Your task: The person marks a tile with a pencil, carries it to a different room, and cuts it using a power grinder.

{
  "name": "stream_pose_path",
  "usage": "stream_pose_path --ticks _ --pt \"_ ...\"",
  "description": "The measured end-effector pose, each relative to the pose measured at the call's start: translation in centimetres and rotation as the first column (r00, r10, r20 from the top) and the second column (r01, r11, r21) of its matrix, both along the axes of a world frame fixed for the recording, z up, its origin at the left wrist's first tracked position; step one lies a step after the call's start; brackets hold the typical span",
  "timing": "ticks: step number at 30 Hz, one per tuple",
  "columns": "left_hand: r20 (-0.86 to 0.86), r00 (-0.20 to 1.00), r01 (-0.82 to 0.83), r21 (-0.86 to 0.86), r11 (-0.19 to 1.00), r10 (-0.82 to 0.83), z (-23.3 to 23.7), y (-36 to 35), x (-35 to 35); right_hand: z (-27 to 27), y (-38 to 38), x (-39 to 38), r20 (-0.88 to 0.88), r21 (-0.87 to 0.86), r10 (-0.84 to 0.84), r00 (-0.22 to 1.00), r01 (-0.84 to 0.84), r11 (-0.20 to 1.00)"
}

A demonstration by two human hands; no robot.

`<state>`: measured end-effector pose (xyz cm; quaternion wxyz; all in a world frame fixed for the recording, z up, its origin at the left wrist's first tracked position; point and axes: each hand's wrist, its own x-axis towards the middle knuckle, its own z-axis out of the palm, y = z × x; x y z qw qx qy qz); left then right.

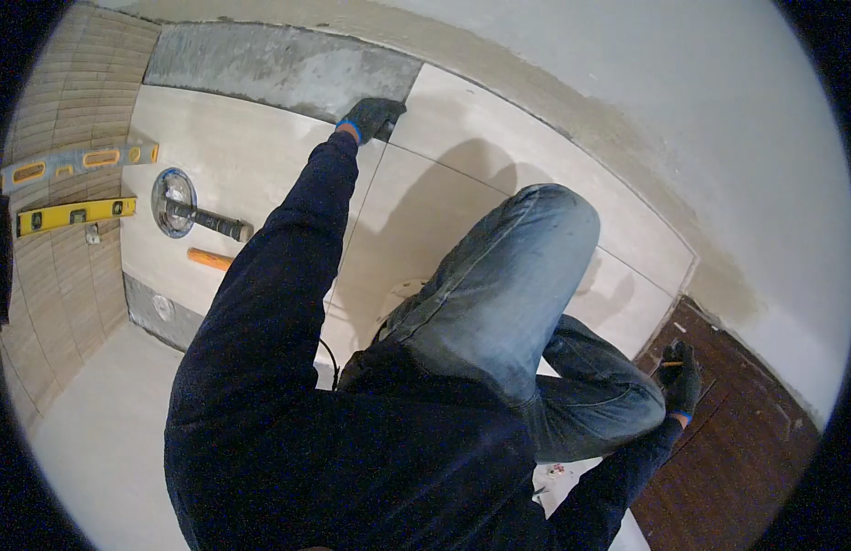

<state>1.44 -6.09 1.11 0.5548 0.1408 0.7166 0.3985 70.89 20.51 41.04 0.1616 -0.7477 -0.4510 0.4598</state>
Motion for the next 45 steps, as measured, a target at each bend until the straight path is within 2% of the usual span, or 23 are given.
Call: stream_pose_path --ticks 2,3,6,8,9,11,16,18,20,21,24,26,30,31,33,36,38,39,41,43,45 --pt "-0.333 0.941 0.083 0.400 0.913 0.060 -3.9 -0.4 0.1 0.7 -0.8 -1.1 0.027 -0.005 0.051 0.998 -0.051 0.999" --pt "-0.335 0.940 0.086 0.400 0.912 0.058 -3.5 -0.4 0.0 1.0 -1.0 -1.4 0.056 -0.011 0.107 0.993 -0.106 0.994" --pt "-0.329 0.944 0.095 0.366 0.926 0.033 -1.9 -0.5 0.4 0.8 -0.9 -0.7 0.043 0.006 0.085 0.995 -0.085 0.996" --pt "-0.178 0.984 0.029 0.239 0.971 0.014 -0.3 -0.3 0.4 0.5 -0.8 -0.3 0.021 0.018 0.066 0.998 -0.067 0.998" --pt "-0.179 0.984 0.031 0.238 0.971 0.013 0.0 -0.1 0.4 0.4 -0.8 -0.2 0.001 0.029 0.050 0.999 -0.050 0.998" --pt "-0.121 0.992 -0.015 0.091 0.996 0.026 0.7 0.1 0.5 -0.1 -0.5 0.3 -0.005 0.055 0.056 0.998 -0.056 0.997" --pt "-0.098 0.991 -0.074 0.136 0.988 0.087 0.7 -0.2 0.9 0.0 0.7 -0.2 0.038 0.010 0.101 0.994 -0.101 0.995" --pt "-0.090 0.992 -0.072 0.144 0.987 0.085 0.6 -0.1 1.0 -0.1 0.3 -1.3 -0.040 0.070 0.098 0.994 -0.095 0.993" --pt "-0.099 0.991 -0.070 0.166 0.984 0.087 1.0 -0.2 1.1 -0.1 1.7 -0.8 -0.047 0.021 0.094 0.994 -0.093 0.995" --pt "-0.097 0.991 -0.072 0.162 0.984 0.089 1.4 -0.1 1.1 0.0 2.1 -1.3 -0.056 -0.024 0.088 0.995 -0.090 0.996" --pt "0.011 0.991 -0.134 0.080 0.988 0.134 1.9 0.0 1.1 0.4 2.2 -2.9 0.001 -0.002 0.149 0.989 -0.149 0.989" --pt "-0.276 0.958 0.116 0.148 0.982 -0.072 1.2 -0.5 0.6 0.4 2.4 -3.3 0.018 0.008 0.163 0.987 -0.163 0.987" --pt "-0.294 0.956 0.073 0.234 0.970 -0.001 0.2 -0.4 0.8 0.1 2.4 -3.5 0.025 0.033 0.184 0.983 -0.185 0.982" --pt "-0.244 0.969 0.026 0.232 0.972 0.032 0.2 -0.4 0.9 0.1 2.7 -3.0 0.026 0.033 0.186 0.982 -0.187 0.982" --pt "-0.193 0.979 -0.025 0.231 0.973 0.071 0.6 -0.3 1.1 0.2 3.2 -2.4 0.113 -0.027 0.287 0.951 -0.286 0.958" --pt "-0.185 0.982 0.008 0.186 0.982 0.027 1.1 -0.5 1.0 0.0 2.8 -2.2 0.072 -0.012 0.241 0.968 -0.241 0.970" --pt "-0.354 0.935 0.124 0.276 0.953 -0.019 0.4 -0.8 0.9 0.0 2.2 -3.0 0.070 -0.009 0.210 0.975 -0.210 0.978" --pt "-0.353 0.936 0.123 0.277 0.953 -0.018 0.6 -0.7 0.9 0.0 1.9 -3.4 0.065 -0.006 0.178 0.982 -0.178 0.984" --pt "-0.102 0.993 -0.033 0.213 0.977 0.056 1.1 -0.5 1.0 0.4 1.5 -3.8 0.092 -0.004 0.206 0.974 -0.206 0.979" --pt "-0.081 0.996 -0.017 0.162 0.987 0.031 1.6 -0.5 0.7 0.6 1.3 -4.2 0.117 -0.003 0.231 0.966 -0.233 0.973" --pt "-0.060 0.998 0.015 0.119 0.993 -0.007 0.9 -0.7 0.5 0.7 1.2 -4.6 0.053 0.004 0.225 0.973 -0.226 0.974"
